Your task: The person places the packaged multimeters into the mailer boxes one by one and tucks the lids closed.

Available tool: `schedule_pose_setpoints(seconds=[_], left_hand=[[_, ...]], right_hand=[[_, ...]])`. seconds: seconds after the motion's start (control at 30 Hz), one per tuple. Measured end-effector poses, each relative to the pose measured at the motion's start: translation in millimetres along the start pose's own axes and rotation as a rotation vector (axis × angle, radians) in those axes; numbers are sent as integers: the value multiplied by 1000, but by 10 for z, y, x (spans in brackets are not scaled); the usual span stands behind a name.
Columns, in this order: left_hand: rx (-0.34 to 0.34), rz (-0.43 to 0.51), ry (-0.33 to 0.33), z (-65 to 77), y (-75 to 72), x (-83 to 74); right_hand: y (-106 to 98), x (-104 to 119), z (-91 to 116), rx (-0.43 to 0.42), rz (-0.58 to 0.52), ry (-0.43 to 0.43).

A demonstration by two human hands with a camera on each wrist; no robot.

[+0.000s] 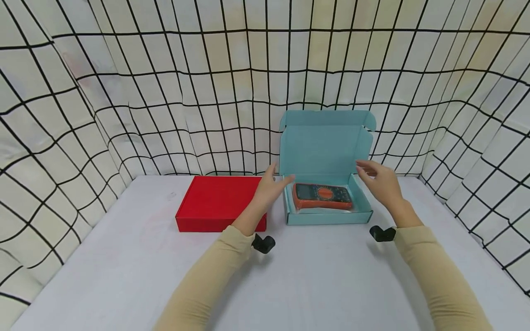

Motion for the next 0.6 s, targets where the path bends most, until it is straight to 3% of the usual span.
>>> schedule_pose_setpoints(seconds=[0.2, 0.33, 0.43, 0.6], left_hand=[[-63, 61, 72, -111, -48, -65], [-76, 87, 133, -160, -43, -114], [-83, 105, 127, -182, -24, -115], [-91, 133, 82, -234, 28, -90]], right_hand=[[-190, -115, -27, -226, -23, 50], [-252, -177, -55, -307, -46, 103], [-231, -231, -96, -294, -96, 165], [-80, -355, -150, -171, -217, 303]])
Point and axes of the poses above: each hand's wrist, its own z-axis away from the middle knuckle, its own y-axis out of the palm, x = y × z, the point moved 10 cm from there along -z, towards the middle knuckle
